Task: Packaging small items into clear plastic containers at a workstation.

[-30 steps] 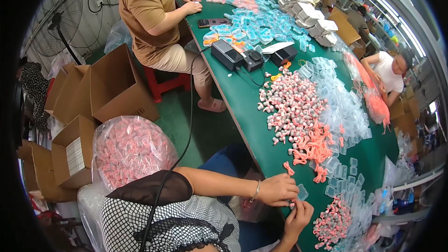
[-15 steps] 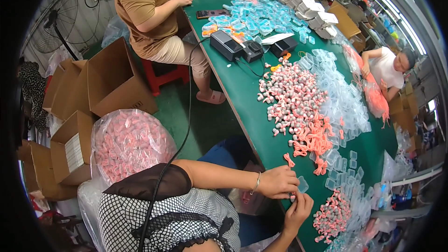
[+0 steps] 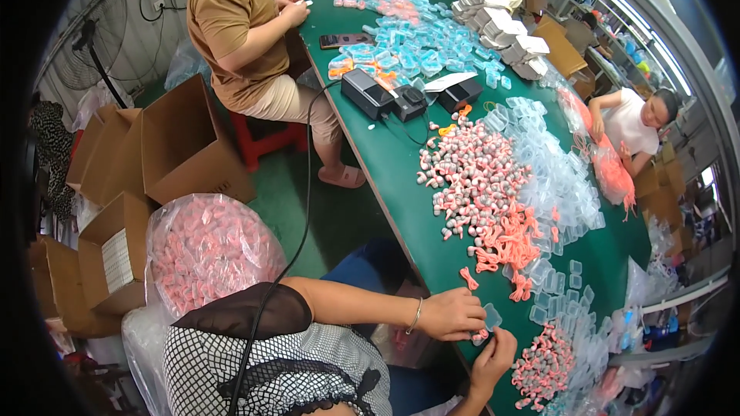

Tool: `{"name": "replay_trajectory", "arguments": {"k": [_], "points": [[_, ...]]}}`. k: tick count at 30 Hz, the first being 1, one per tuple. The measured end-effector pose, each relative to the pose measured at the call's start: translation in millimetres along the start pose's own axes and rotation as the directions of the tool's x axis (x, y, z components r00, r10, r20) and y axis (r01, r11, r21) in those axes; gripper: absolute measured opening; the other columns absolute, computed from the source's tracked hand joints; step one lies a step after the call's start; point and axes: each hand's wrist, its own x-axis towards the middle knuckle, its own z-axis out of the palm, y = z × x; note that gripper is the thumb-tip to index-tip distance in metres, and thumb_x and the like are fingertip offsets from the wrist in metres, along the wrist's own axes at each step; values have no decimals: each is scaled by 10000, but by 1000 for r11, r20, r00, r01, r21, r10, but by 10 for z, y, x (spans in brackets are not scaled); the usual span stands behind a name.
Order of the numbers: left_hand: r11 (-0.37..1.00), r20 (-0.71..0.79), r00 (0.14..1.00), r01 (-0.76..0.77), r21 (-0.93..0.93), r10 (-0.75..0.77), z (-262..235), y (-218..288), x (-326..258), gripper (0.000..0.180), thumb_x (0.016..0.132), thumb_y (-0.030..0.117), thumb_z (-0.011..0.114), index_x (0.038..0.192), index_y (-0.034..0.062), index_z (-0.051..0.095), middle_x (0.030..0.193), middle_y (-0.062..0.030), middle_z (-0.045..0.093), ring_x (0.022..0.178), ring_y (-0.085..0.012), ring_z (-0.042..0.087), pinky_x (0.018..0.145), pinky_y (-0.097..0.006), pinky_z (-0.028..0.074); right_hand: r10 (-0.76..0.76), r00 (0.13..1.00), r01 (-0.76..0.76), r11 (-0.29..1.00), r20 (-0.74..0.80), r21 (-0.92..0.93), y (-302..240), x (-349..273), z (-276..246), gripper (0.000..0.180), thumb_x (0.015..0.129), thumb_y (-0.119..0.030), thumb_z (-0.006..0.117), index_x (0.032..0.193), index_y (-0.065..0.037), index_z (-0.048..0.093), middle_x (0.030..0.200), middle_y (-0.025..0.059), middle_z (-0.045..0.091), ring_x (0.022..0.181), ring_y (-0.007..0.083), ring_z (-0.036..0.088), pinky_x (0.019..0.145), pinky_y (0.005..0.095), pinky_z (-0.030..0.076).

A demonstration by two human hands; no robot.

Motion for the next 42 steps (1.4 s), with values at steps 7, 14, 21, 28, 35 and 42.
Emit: {"name": "replay_trajectory", "arguments": {"k": [7, 14, 21, 28, 35, 42], "points": [[1000, -2, 1000, 12, 11, -12, -22, -10, 5, 304, 779, 299, 718, 1020, 127, 649, 1081, -30, 603, 970, -217, 558, 793, -391, 409, 121, 989, -99, 970, 87, -223, 149, 343, 41, 190, 889, -42, 568, 1064, -13, 636, 1086, 158, 599, 1028, 350, 547, 905, 438, 423], [999, 10, 1000, 26, 35, -26, -11, -13, 29, 292, 779, 302, 722, 1003, 128, 653, 1082, -26, 601, 972, -218, 551, 810, -391, 408, 133, 984, -121, 988, 121, -101, 223, 345, 67, 200, 825, -21, 629, 1024, -15, 644, 991, 143, 579, 958, 321, 555, 843, 415, 449], [998, 42, 998, 56, -5, -56, -45, 27, 28, 297, 779, 317, 730, 999, 133, 654, 1099, -32, 596, 987, -218, 548, 815, -392, 410, 241, 968, -246, 964, 66, 103, 187, 304, 59, 177, 765, 19, 711, 931, 11, 650, 888, 90, 540, 751, 195, 537, 665, 305, 444], [997, -20, 1000, 20, -74, -22, -101, 55, 70, 276, 756, 323, 761, 931, 124, 682, 1141, -60, 583, 974, -229, 559, 811, -396, 418, 238, 965, -233, 971, -106, 56, 49, 222, 52, 143, 768, 19, 716, 877, 4, 625, 859, 99, 521, 765, 230, 531, 640, 328, 433], [988, 91, 986, 147, -56, -141, -327, 87, 162, 724, 747, 281, 779, 1378, 109, 468, 1268, -147, 523, 1069, -323, 576, 840, -430, 450, 90, 973, -89, 996, -211, 12, -76, 220, 113, 157, 768, 39, 679, 898, -32, 628, 838, 135, 543, 785, 308, 560, 675, 404, 465], [992, 261, 957, 128, -3, -123, -186, -20, 149, 800, 781, 318, 779, 1431, 28, 413, 1395, -183, 493, 1146, -334, 566, 881, -454, 441, 29, 962, -8, 997, -272, 78, -41, -6, 112, 209, 771, -64, 706, 971, -78, 647, 932, 123, 576, 789, 313, 616, 657, 404, 513]]}}
